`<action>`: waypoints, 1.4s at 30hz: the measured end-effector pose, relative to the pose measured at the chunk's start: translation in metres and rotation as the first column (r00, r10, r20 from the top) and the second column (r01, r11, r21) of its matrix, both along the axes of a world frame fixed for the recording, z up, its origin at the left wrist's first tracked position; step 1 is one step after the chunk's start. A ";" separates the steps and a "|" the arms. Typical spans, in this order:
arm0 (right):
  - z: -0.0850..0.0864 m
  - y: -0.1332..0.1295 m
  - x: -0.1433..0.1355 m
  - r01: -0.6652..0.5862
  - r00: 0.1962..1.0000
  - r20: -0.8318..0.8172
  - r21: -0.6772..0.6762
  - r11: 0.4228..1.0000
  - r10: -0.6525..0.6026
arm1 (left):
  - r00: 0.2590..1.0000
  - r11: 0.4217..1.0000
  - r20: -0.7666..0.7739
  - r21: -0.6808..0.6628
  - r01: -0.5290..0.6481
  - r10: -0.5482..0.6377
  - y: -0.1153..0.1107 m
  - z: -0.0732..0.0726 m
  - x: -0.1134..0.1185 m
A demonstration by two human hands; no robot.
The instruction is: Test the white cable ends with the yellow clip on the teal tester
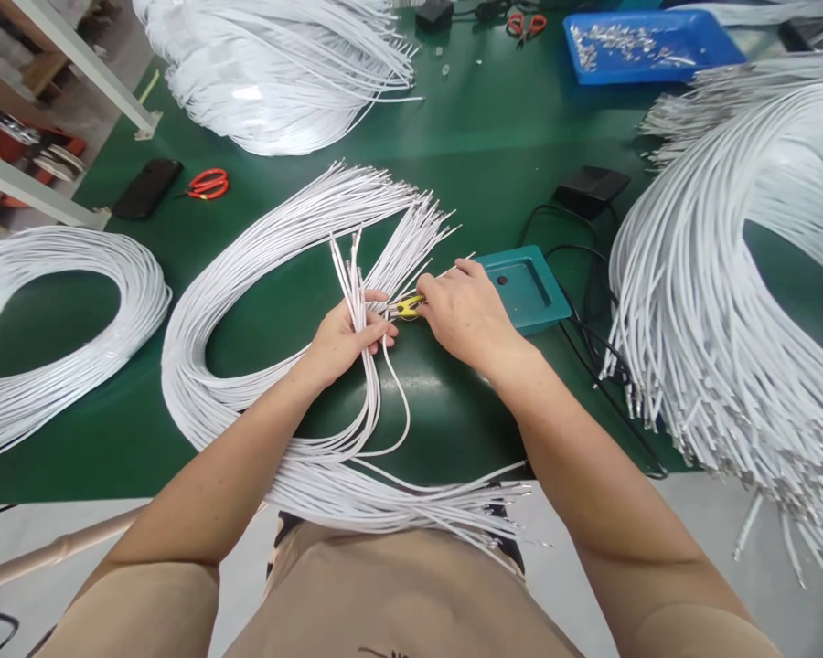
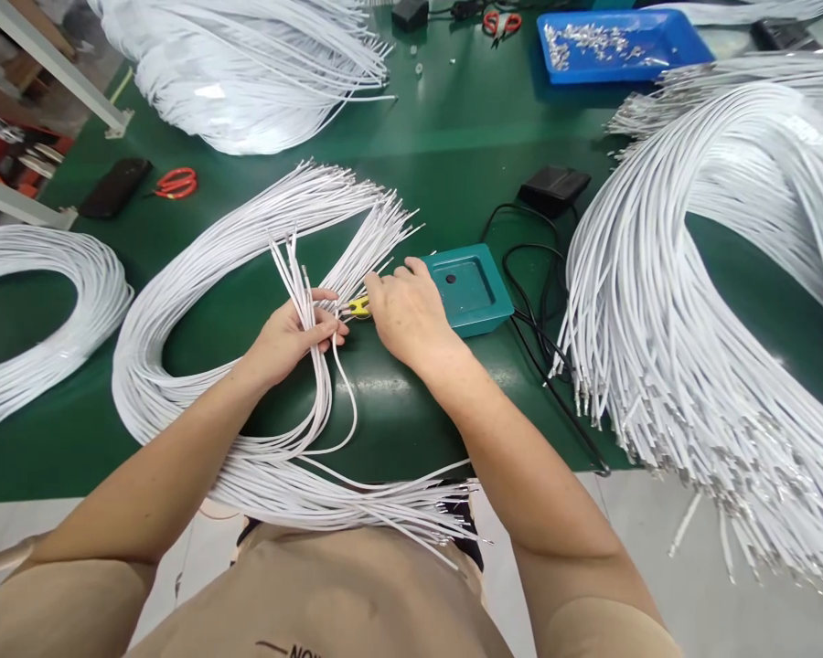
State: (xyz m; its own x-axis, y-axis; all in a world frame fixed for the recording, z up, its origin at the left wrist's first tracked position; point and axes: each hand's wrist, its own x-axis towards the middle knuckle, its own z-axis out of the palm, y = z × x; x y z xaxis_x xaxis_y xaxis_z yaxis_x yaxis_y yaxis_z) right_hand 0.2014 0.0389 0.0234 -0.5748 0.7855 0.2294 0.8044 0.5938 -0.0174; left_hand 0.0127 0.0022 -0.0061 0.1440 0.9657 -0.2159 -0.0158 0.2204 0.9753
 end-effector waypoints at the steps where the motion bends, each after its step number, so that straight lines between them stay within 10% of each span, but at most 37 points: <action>1: 0.001 0.003 0.003 -0.015 1.000 0.020 -0.022 1.000 0.015 | 1.000 1.000 -0.019 0.012 0.001 -0.001 0.000 -0.001 0.001; 24: -0.003 0.012 0.009 -0.098 0.995 -0.026 -0.045 0.994 0.097 | 0.952 0.997 -0.300 0.057 -0.045 0.060 0.002 -0.003 0.008; 32: -0.004 0.004 0.027 0.286 0.954 -0.100 0.031 0.958 -0.282 | 0.948 0.999 -0.317 0.023 -0.029 0.035 0.001 0.001 0.005; 42: 0.001 -0.006 0.017 -0.004 0.945 -0.327 0.079 0.997 0.029 | 0.980 0.997 -0.186 0.017 -0.072 0.074 -0.005 0.003 -0.014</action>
